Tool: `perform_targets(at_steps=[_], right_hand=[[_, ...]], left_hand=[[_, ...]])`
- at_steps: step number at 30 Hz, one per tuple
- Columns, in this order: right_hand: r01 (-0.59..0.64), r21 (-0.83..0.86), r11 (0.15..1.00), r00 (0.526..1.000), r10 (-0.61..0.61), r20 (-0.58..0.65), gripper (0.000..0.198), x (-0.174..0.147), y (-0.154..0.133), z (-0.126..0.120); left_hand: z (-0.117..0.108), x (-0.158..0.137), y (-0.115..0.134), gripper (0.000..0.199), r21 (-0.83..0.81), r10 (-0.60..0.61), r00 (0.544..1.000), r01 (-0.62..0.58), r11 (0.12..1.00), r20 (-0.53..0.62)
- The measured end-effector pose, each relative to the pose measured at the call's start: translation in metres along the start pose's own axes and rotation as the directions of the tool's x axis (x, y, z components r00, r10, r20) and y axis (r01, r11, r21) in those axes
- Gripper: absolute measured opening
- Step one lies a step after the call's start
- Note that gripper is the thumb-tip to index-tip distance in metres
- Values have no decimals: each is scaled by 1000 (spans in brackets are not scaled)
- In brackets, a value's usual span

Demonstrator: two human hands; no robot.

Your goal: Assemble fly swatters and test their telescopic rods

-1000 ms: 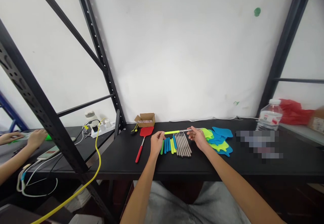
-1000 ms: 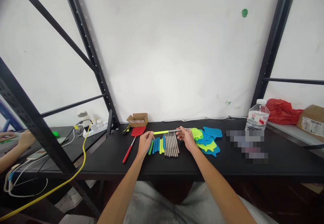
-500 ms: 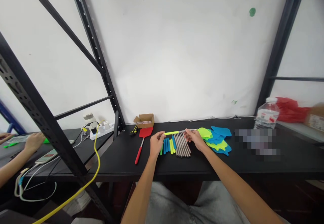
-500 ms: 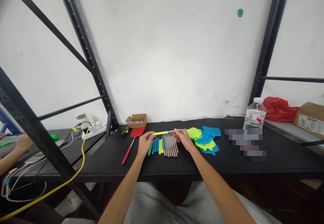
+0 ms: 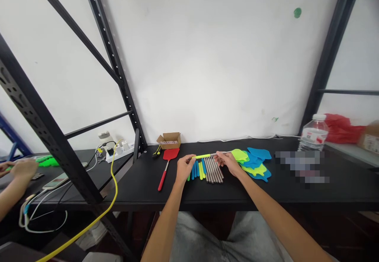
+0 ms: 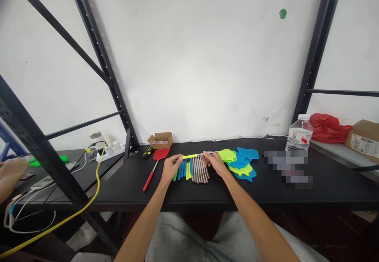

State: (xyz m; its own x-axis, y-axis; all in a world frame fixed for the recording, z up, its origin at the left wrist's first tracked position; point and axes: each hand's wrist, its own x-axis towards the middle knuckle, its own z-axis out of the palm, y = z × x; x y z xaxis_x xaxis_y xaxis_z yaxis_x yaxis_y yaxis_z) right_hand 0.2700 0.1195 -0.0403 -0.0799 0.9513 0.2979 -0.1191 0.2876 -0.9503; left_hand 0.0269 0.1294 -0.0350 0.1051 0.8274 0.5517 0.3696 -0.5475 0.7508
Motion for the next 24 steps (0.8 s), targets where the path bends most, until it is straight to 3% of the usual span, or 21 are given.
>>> perform_targets(at_steps=[6,10,15,17,19,22,24], right_hand=[[-2,-24,1000,1000,3,29,48,-1,0,-1],[26,-79,997,998,-22,58,49,-2,0,1],[134,-320,938,989,-108,98,49,-10,-11,11],[199,-499,843,976,-216,25,46,-14,-16,13],[192,-709,679,934,-347,-80,37,-17,-20,13],[27,-919,394,850,-493,-186,28,-18,-22,9],[-119,-961,249,822,-518,-236,34,-18,-20,5]], left_hand=[[-1,-1,1,29,22,92,996,-92,996,10],[-2,-2,5,28,31,91,996,-91,995,1],[2,-4,11,29,110,134,989,-139,984,58],[2,-4,12,29,136,131,991,-133,982,24],[1,-3,11,30,139,106,992,-95,986,-68],[-2,-3,10,32,120,64,982,-43,992,-176],[-3,-3,9,32,116,49,979,-26,993,-199]])
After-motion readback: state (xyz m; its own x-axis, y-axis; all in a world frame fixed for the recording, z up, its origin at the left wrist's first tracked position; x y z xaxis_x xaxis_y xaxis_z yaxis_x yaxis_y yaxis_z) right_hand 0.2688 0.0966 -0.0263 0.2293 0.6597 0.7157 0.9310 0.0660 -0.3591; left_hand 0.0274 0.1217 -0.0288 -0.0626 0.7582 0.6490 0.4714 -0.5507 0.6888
